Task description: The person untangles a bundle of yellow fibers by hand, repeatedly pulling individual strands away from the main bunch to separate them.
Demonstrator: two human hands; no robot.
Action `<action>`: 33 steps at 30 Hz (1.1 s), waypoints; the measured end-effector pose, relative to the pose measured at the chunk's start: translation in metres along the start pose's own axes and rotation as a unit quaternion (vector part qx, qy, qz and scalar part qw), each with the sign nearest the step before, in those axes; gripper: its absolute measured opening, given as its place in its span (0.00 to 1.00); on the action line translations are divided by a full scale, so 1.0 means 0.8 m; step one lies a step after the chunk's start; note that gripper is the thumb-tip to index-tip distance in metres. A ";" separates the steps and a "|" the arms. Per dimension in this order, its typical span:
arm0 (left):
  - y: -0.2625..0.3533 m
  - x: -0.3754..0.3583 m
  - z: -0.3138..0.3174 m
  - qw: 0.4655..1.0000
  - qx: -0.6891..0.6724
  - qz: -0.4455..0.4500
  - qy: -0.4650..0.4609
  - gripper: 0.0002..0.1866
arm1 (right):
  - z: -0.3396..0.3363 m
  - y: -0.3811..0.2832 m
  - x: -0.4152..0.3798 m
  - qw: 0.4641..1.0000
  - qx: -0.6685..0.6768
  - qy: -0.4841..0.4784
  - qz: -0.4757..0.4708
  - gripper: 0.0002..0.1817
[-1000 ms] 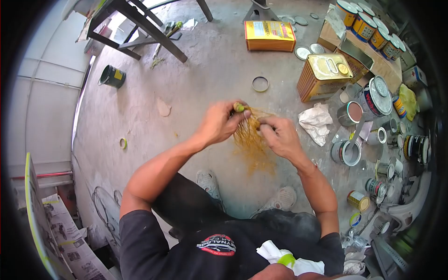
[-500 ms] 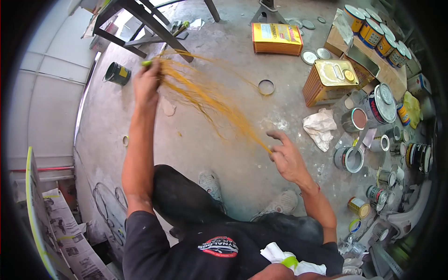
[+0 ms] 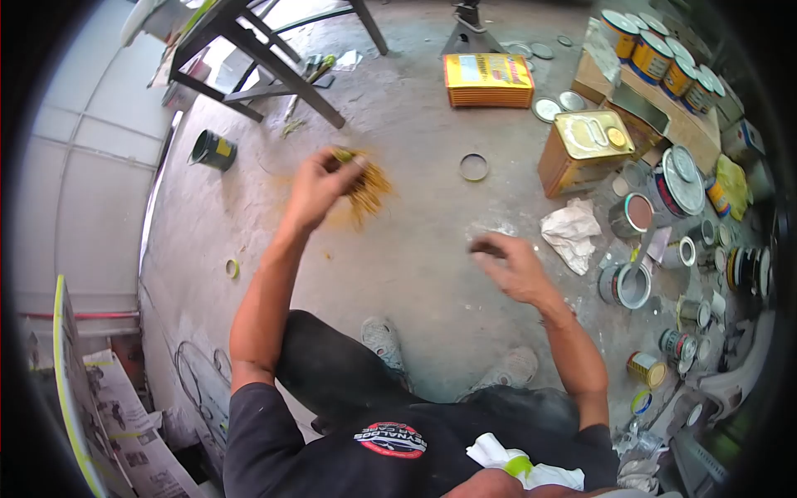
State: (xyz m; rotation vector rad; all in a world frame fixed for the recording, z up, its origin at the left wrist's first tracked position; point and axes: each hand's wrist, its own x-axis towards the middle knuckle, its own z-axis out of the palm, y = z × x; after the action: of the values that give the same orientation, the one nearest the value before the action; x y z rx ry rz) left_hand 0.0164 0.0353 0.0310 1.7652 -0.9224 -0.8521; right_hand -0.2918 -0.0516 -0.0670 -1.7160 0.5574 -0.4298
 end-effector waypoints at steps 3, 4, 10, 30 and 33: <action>0.016 -0.027 0.067 0.994 -0.019 0.012 -0.111 0.11 | 0.024 -0.049 0.020 0.995 -0.015 0.030 -0.098 0.17; 0.019 -0.035 0.079 0.989 -0.032 0.012 -0.146 0.11 | 0.027 -0.049 0.023 0.995 -0.018 0.030 -0.097 0.17; 0.019 -0.048 0.110 0.982 -0.048 -0.013 -0.182 0.11 | 0.029 -0.032 0.025 0.991 0.134 0.028 -0.010 0.16; -0.089 0.067 -0.178 0.851 0.001 0.087 0.517 0.11 | -0.029 0.054 -0.066 0.975 0.075 0.028 0.205 0.14; -0.076 0.046 -0.219 0.762 0.095 0.132 0.627 0.13 | -0.082 0.092 -0.081 0.965 -0.059 0.119 0.226 0.15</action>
State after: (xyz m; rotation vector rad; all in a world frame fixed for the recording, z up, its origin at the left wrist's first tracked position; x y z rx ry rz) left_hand 0.1967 0.0926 0.0246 1.7857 -0.2831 0.6679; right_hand -0.3912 -0.0783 -0.1238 -1.5952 1.1409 -0.2769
